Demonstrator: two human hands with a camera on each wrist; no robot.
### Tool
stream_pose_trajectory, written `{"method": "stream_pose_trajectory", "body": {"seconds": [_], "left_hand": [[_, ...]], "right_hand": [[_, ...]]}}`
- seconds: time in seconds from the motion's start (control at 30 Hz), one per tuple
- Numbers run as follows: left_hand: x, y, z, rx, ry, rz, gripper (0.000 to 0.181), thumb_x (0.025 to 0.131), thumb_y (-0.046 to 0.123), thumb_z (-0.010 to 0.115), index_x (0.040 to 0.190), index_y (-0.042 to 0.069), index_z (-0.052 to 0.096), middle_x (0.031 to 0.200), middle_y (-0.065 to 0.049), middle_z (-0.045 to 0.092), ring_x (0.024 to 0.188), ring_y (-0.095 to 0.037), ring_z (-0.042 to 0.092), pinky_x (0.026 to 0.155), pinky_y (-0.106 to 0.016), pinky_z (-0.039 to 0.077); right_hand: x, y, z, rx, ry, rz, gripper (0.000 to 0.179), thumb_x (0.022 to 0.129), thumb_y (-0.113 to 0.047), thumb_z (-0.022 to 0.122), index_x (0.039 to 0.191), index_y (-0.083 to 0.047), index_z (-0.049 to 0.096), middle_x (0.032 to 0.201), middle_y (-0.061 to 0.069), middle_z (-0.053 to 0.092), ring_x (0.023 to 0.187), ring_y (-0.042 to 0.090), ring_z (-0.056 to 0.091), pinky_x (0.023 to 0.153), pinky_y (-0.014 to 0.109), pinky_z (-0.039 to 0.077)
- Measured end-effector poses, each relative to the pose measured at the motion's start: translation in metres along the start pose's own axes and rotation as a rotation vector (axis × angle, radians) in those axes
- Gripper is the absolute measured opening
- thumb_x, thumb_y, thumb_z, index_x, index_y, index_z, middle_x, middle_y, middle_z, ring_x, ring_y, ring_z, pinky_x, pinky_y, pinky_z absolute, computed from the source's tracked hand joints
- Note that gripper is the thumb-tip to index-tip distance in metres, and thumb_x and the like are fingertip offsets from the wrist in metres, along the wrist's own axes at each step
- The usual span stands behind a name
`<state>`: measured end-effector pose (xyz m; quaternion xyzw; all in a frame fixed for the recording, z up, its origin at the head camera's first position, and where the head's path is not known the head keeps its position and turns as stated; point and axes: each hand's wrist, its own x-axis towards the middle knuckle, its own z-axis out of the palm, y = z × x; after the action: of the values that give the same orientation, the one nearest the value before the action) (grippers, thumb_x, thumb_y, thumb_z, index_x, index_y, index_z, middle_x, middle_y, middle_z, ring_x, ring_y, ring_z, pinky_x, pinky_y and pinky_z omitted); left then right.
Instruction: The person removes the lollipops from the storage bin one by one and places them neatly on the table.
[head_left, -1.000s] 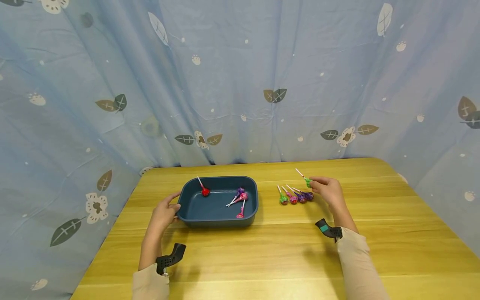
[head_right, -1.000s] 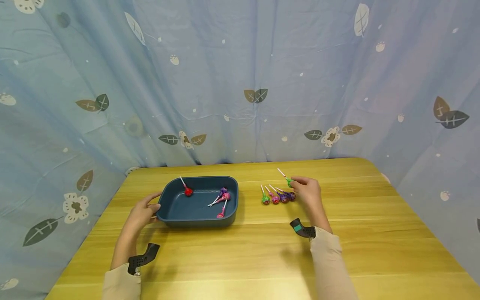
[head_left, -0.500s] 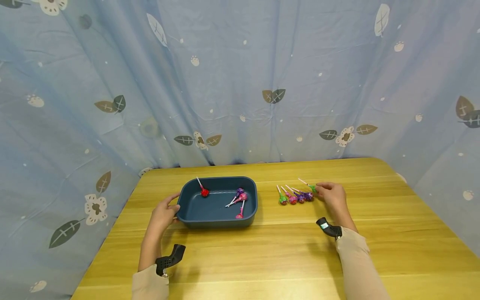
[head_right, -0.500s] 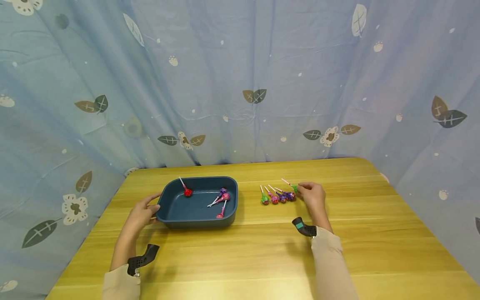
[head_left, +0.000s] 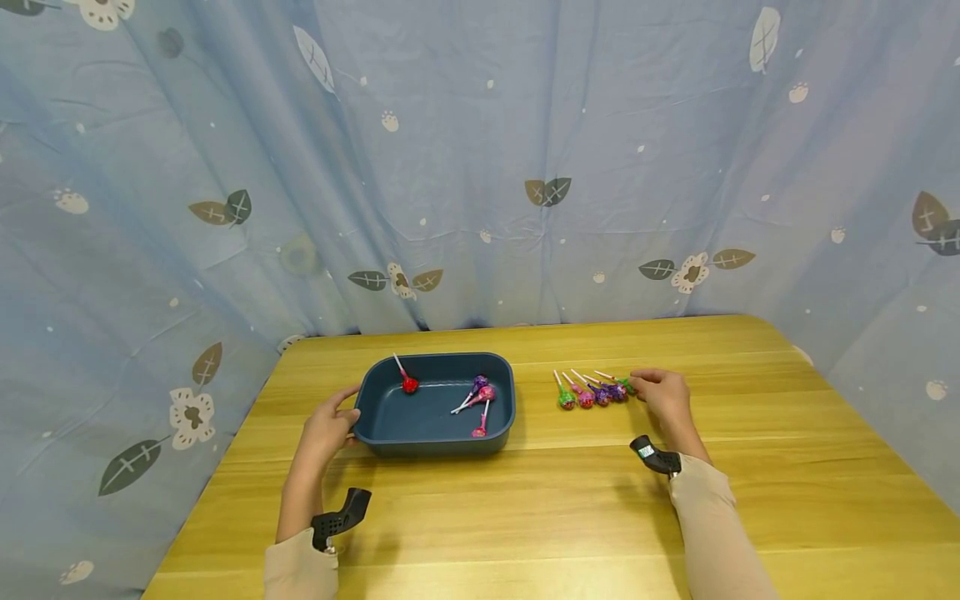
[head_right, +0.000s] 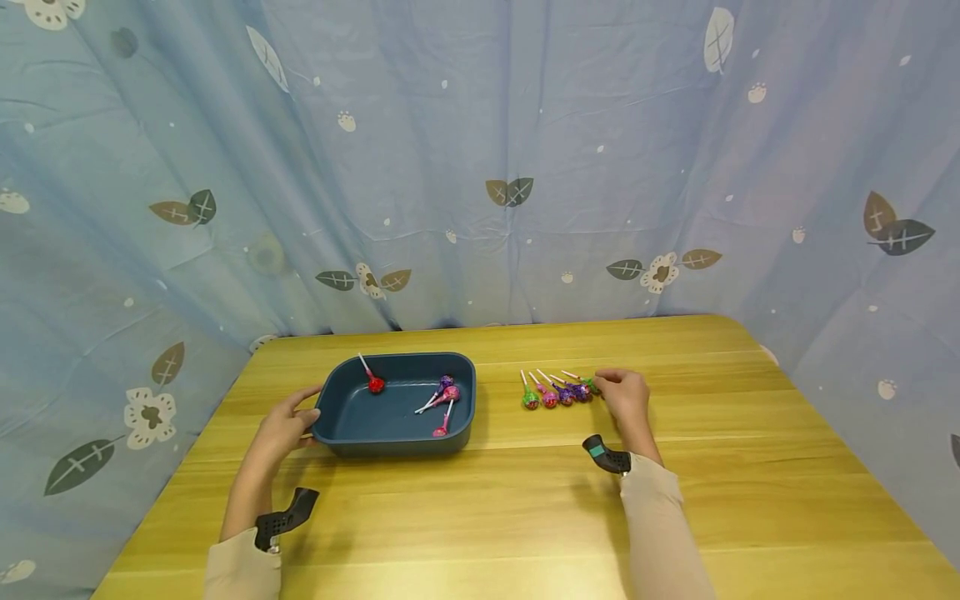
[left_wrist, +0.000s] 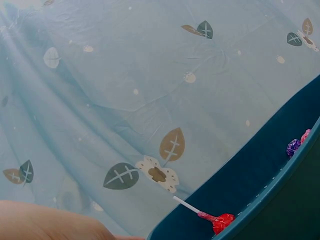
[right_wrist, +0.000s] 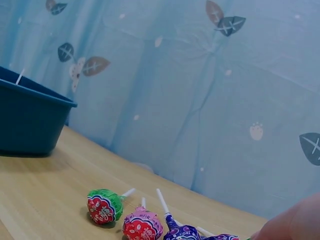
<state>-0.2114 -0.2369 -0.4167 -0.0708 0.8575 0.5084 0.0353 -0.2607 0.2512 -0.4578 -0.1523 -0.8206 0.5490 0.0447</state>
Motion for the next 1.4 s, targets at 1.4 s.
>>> {"method": "stream_pose_trajectory", "body": {"seconds": [1.4], "left_hand": [[0.002,0.0,0.001,0.003,0.015,-0.001,0.048,0.102,0.007,0.046,0.149,0.004,0.036,0.122,-0.031,0.058,0.085,-0.026,0.064,0.07,-0.04,0.053]], "right_hand": [[-0.013,-0.039,0.021,0.016,-0.073,-0.203,0.034,0.098,-0.013,0.056,0.125,0.006,0.06,0.119,0.025,0.059,0.105,0.041,0.058,0.088,0.046,0.05]]}}
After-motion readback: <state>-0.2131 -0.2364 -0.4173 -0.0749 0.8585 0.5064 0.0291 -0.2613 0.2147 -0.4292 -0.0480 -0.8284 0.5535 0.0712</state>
